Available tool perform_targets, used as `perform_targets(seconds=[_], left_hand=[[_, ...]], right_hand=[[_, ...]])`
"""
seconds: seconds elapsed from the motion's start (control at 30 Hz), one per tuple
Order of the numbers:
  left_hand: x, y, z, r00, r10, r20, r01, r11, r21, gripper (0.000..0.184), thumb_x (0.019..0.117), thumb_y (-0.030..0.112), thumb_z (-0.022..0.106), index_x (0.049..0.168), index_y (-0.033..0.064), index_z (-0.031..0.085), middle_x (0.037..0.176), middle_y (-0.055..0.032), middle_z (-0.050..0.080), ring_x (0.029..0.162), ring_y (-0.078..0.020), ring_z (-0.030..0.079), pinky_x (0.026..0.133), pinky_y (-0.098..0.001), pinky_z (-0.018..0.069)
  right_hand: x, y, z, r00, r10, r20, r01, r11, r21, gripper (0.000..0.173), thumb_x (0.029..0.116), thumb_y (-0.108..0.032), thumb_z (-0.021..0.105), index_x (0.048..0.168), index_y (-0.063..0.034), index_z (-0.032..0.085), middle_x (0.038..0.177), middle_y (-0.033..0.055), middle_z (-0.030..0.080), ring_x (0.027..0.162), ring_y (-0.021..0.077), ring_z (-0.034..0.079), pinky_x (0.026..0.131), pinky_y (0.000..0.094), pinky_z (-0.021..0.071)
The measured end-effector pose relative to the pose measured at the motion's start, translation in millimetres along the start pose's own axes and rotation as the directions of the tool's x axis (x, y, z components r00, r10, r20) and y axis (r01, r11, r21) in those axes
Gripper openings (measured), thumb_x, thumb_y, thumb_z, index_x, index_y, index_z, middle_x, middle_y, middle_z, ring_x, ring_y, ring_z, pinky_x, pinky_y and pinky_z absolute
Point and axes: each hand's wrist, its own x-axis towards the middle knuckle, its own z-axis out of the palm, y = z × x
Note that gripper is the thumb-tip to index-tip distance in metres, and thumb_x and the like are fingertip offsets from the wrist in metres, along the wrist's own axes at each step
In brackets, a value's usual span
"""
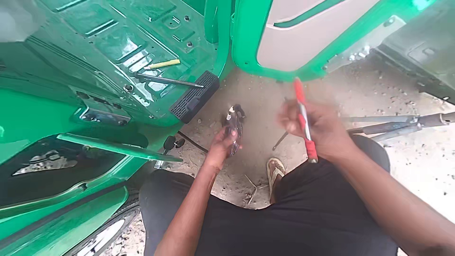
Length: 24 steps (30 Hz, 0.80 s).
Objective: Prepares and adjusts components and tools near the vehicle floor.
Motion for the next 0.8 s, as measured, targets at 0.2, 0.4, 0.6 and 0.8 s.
perform_targets(seconds=[0.2,0.4,0.6,0.8], left_hand=[[-31.1,0.3,8.4,0.971,0.232,-0.055,-0.232,0.973,0.001,0.032,0.0982,0.015,0.066,0.129,0.0056,0.064,0.104,-0.0116,0.070,0.086,-0.0173,0.069,0.079,-0.0348,0.0604],[-34.1,2.6,6.1,0.950,0.289,-0.120,-0.292,0.956,-0.002,0.026,0.0964,0.014,0.068,0.120,0.0033,0.065,0.103,-0.0122,0.070,0.089,-0.0171,0.068,0.079,-0.0341,0.0589],[-34.1,15.8,7.7,0.956,0.277,-0.092,-0.273,0.960,0.060,0.025,0.0975,0.013,0.066,0.121,0.0041,0.065,0.099,-0.0123,0.069,0.077,-0.0180,0.066,0.071,-0.0344,0.0593],[-18.1,21.3,5.4,0.962,0.271,-0.038,-0.264,0.956,0.127,0.024,0.0986,0.012,0.065,0.121,0.0031,0.066,0.100,-0.0120,0.070,0.079,-0.0180,0.068,0.071,-0.0351,0.0608]], right_hand=[[19.0,39.2,73.3,0.955,0.290,0.058,-0.296,0.925,0.237,0.022,0.0907,-0.001,0.075,0.112,-0.0031,0.076,0.093,0.0075,0.075,0.055,0.0080,0.056,0.048,0.0217,0.0487],[24.1,47.7,100.7,0.938,0.340,0.072,-0.347,0.927,0.143,0.025,0.0826,-0.001,0.083,0.107,-0.0017,0.077,0.091,0.0069,0.075,0.057,0.0072,0.054,0.050,0.0225,0.0447],[23.8,41.5,104.7,0.951,0.309,-0.004,-0.304,0.938,0.169,0.013,0.0866,0.001,0.078,0.098,-0.0012,0.074,0.086,0.0069,0.072,0.063,0.0099,0.056,0.056,0.0259,0.0479],[22.7,48.6,99.3,0.952,0.297,-0.070,-0.275,0.934,0.227,0.019,0.0860,0.005,0.077,0.104,0.0004,0.073,0.091,0.0090,0.073,0.076,0.0132,0.065,0.067,0.0294,0.0558]])
